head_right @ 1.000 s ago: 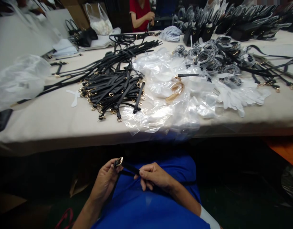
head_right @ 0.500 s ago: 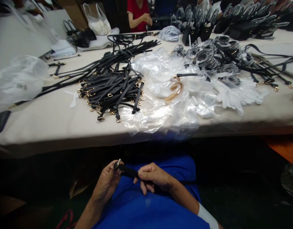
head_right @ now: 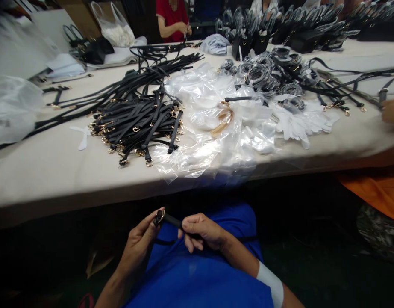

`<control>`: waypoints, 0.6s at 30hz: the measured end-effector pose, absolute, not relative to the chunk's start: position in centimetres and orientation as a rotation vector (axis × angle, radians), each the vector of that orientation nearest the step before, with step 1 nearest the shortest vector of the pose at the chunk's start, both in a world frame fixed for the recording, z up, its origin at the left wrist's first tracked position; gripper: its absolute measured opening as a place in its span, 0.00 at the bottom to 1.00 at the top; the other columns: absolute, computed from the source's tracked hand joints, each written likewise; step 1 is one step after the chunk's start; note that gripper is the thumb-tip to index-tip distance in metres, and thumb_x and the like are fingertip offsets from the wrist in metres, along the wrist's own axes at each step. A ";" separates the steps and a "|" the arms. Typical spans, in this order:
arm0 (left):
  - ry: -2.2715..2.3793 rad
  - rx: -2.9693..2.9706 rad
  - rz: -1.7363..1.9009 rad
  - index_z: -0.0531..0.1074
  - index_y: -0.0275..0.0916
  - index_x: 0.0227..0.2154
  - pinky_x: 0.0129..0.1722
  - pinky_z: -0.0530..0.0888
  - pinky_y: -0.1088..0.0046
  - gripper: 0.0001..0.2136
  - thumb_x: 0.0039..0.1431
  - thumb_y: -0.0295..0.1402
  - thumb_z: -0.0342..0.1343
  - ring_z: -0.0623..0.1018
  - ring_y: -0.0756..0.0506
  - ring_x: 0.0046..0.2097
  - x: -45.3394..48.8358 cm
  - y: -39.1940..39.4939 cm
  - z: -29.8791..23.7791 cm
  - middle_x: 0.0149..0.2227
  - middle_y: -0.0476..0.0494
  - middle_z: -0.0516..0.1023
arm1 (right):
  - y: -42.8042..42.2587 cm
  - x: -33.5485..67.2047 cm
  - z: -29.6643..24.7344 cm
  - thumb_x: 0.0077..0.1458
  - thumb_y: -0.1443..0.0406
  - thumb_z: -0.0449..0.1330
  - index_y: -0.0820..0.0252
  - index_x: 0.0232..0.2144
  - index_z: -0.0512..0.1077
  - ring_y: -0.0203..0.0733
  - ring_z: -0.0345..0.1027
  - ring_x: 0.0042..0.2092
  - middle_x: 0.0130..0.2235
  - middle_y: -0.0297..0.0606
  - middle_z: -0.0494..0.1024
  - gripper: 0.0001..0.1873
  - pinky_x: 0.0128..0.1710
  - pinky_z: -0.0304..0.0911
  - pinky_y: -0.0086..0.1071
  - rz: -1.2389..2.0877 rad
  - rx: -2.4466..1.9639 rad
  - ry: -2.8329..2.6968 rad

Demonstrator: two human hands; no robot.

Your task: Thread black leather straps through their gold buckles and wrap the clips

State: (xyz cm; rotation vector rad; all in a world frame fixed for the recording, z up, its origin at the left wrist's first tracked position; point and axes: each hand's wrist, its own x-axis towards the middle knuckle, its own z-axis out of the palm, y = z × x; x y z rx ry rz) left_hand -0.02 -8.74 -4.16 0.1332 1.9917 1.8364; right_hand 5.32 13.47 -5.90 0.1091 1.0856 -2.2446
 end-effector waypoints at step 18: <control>2.088 0.201 1.778 0.78 0.42 0.42 0.34 0.74 0.73 0.13 0.56 0.39 0.60 0.77 0.46 0.34 1.3 -6.6 -2.8 0.34 0.46 0.78 | 12.5 3.5 -2.6 0.56 0.46 0.59 0.66 0.34 0.70 0.28 0.64 0.17 0.23 0.34 0.76 0.26 0.15 0.52 0.21 -2.139 -0.070 1.215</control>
